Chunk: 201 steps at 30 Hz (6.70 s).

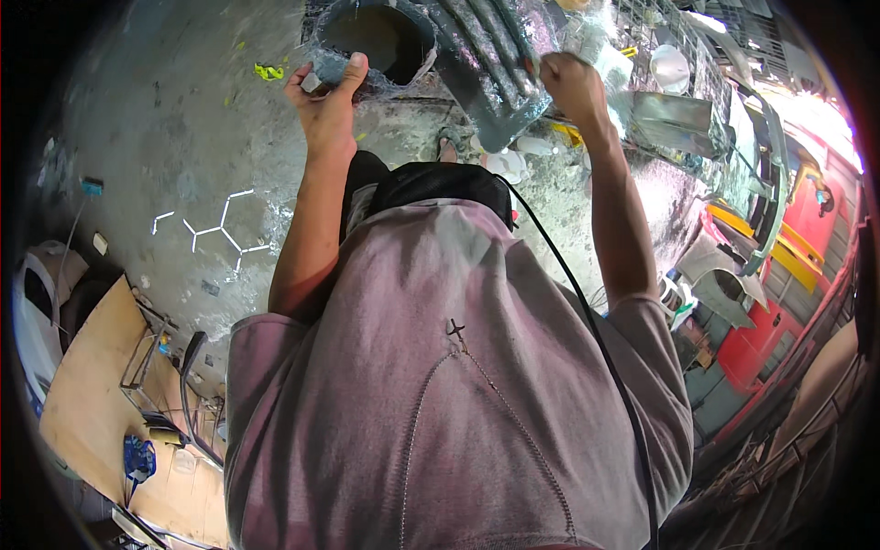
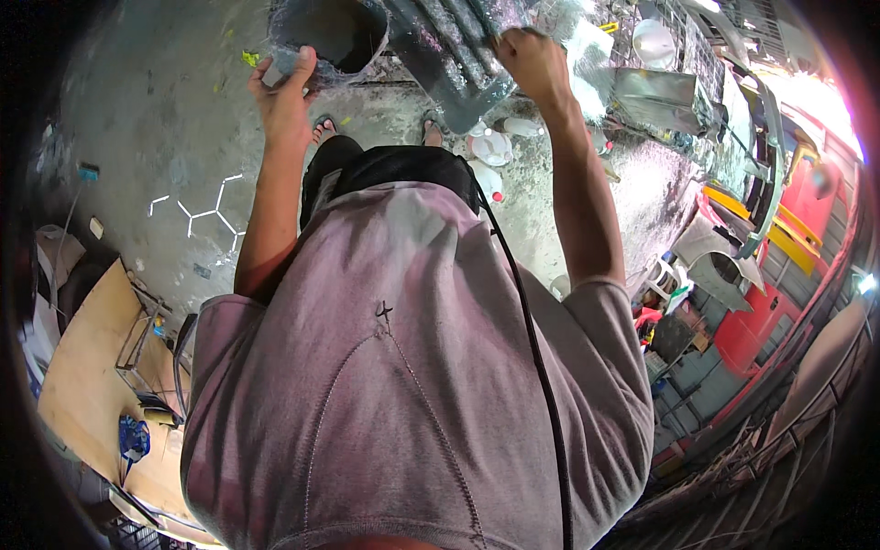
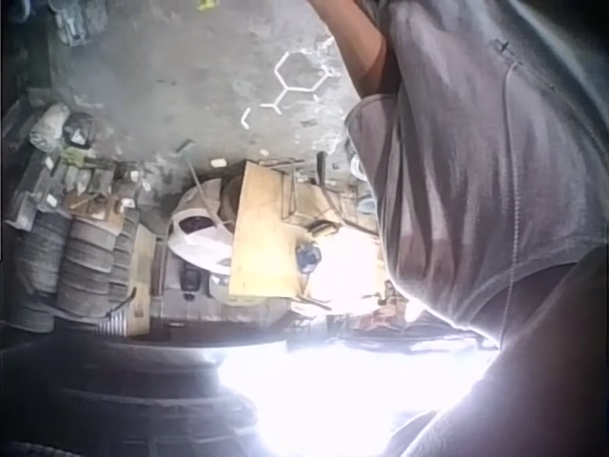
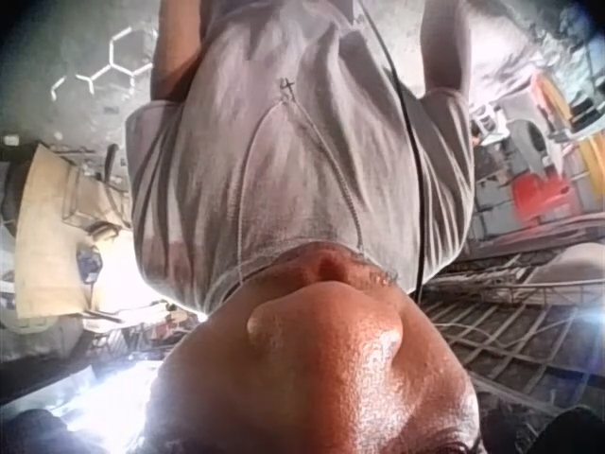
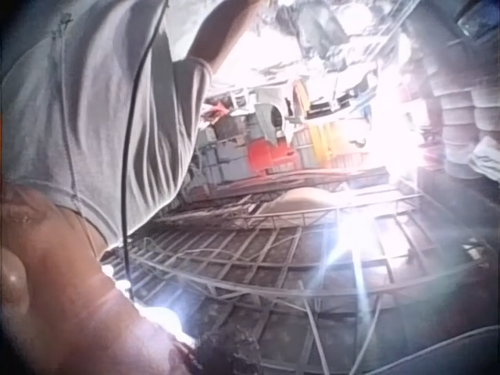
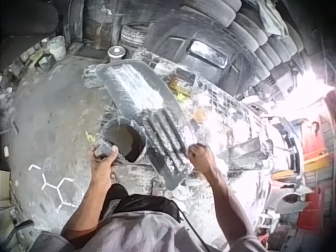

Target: Painting a car bumper part with a brush in an auto repair shop environment.

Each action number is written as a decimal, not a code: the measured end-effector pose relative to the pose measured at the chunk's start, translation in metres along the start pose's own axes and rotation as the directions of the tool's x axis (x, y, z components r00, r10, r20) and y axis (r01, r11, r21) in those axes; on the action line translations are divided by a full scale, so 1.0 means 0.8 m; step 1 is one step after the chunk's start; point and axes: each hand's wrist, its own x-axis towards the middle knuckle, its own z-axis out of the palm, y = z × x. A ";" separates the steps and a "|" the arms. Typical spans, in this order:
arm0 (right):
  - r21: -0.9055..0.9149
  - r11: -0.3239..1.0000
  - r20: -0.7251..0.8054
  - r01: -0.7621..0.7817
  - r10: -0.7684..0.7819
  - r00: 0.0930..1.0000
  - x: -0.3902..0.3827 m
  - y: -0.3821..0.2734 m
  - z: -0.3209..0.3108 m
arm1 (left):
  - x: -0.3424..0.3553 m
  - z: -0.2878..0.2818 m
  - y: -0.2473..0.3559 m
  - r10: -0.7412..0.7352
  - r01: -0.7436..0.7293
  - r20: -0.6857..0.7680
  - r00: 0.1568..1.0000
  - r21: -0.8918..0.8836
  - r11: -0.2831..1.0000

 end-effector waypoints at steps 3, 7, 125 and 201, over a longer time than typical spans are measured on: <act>0.041 0.999 -0.085 -0.035 0.039 0.996 0.038 0.014 0.000 | 0.003 0.000 -0.002 0.008 -0.008 0.011 1.000 0.004 1.000; 0.058 0.998 -0.281 -0.034 0.049 0.958 0.039 -0.016 -0.047 | -0.005 0.002 0.004 0.030 -0.031 -0.018 0.999 -0.010 0.999; 0.120 0.931 -0.307 0.344 -0.294 0.905 0.066 -0.168 0.025 | -0.001 0.013 0.017 -0.086 0.098 -0.101 0.991 0.122 0.988; 0.511 0.860 -0.402 -0.019 0.258 0.879 -0.147 -0.016 0.110 | 0.017 -0.003 0.063 -0.304 0.304 -0.005 0.953 0.017 0.952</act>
